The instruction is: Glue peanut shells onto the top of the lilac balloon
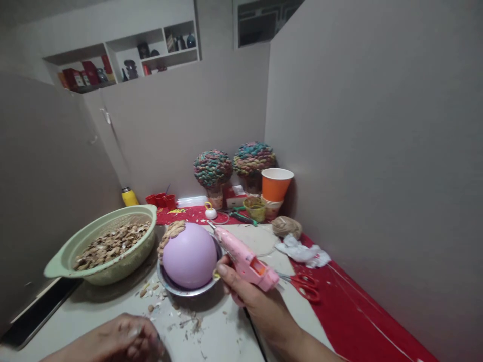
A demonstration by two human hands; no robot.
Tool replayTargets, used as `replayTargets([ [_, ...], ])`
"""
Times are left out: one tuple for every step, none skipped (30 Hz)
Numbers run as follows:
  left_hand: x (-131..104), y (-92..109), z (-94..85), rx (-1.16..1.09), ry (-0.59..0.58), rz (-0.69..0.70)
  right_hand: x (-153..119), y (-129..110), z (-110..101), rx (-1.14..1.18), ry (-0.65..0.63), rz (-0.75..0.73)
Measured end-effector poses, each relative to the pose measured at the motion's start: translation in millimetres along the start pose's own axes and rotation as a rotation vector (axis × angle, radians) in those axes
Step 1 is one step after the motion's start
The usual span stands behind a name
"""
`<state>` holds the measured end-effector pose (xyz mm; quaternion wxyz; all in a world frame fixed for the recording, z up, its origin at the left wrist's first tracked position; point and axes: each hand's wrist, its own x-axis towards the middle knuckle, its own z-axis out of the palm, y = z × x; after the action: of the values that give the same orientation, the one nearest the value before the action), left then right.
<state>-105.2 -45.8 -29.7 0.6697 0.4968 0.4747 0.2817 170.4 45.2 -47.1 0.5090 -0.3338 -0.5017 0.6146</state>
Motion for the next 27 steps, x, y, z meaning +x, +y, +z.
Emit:
replayTargets([
  [4.1, 5.0, 8.1, 0.000, -0.034, 0.018, -1.0, -1.1, 1.1, 0.024, -0.013, -0.004],
  [9.3, 11.7, 15.9, -0.013, -0.043, 0.035, -2.3, -2.5, 2.4, 0.034, -0.027, -0.014],
  [15.8, 20.0, 23.3, -0.039, -0.032, 0.045, -3.9, -4.3, 3.7, 0.032, -0.046, -0.014],
  [23.3, 29.3, 30.3, -0.083, -0.014, 0.060, -5.7, -6.5, 5.1, 0.027, -0.062, -0.013],
  [31.6, 38.9, 37.1, -0.127, 0.007, 0.092, -7.7, -9.2, 6.6, 0.015, -0.077, -0.010],
  [40.1, 48.1, 43.5, -0.170, 0.024, 0.130, -9.8, -12.4, 8.1, 0.001, -0.091, -0.011],
  [48.3, 56.3, 49.4, -0.216, 0.031, 0.161, -11.7, -16.1, 9.7, -0.012, -0.109, -0.017],
  [55.8, 62.7, 54.5, -0.252, 0.021, 0.177, -13.3, -20.0, 11.1, -0.025, -0.143, -0.024],
  [62.1, 67.1, 58.7, -0.285, 0.002, 0.182, -14.6, -23.9, 12.4, -0.032, -0.185, -0.030],
  [67.1, 69.4, 61.7, -0.313, -0.024, 0.178, -15.3, -27.7, 13.3, -0.037, -0.218, -0.042],
  [70.8, 69.7, 63.6, -0.337, -0.051, 0.168, -15.5, -31.0, 13.9, -0.046, -0.237, -0.061],
  [73.3, 68.5, 64.3, -0.363, -0.071, 0.158, -15.3, -33.8, 14.1, -0.067, -0.245, -0.090],
  [74.8, 66.1, 64.1, -0.389, -0.085, 0.145, -14.8, -35.8, 13.9, -0.098, -0.245, -0.130],
  [75.6, 63.3, 63.1, -0.414, -0.094, 0.131, -14.1, -37.2, 13.5, -0.134, -0.242, -0.174],
  [75.9, 60.4, 61.7, -0.436, -0.100, 0.116, -13.4, -37.9, 13.0, -0.173, -0.248, -0.213],
  [75.9, 57.8, 60.2, -0.453, -0.104, 0.104, -12.9, -38.1, 12.5, -0.207, -0.270, -0.239],
  [75.7, 55.6, 58.7, -0.465, -0.110, 0.095, -12.6, -38.1, 12.1, -0.223, -0.296, -0.248],
  [75.6, 53.9, 57.6, -0.473, -0.120, 0.087, -12.6, -38.1, 12.1, -0.225, -0.314, -0.246],
  [75.6, 52.8, 56.8, -0.482, -0.133, 0.082, -12.9, -38.1, 12.3, -0.221, -0.322, -0.237],
  [75.5, 52.2, 56.5, -0.491, -0.147, 0.076, -13.4, -38.5, 12.8, -0.214, -0.323, -0.222],
  [75.4, 51.9, 56.5, -0.499, -0.163, 0.070, -14.0, -39.0, 13.5, -0.204, -0.323, -0.208],
  [75.3, 52.0, 56.8, -0.508, -0.180, 0.064, -14.6, -39.8, 14.3, -0.198, -0.330, -0.201],
  [75.1, 52.4, 57.3, -0.521, -0.197, 0.060, -15.1, -40.5, 15.1, -0.199, -0.340, -0.199],
  [74.9, 52.8, 57.9, -0.532, -0.214, 0.059, -15.5, -41.2, 15.8, -0.202, -0.356, -0.203],
  [74.7, 53.2, 58.6, -0.541, -0.230, 0.057, -15.7, -41.7, 16.2, -0.205, -0.373, -0.211],
  [74.4, 53.5, 59.1, -0.548, -0.242, 0.053, -15.9, -41.8, 16.2, -0.205, -0.392, -0.213],
  [74.2, 53.6, 59.6, -0.554, -0.251, 0.048, -15.9, -41.6, 15.9, -0.196, -0.409, -0.206],
])
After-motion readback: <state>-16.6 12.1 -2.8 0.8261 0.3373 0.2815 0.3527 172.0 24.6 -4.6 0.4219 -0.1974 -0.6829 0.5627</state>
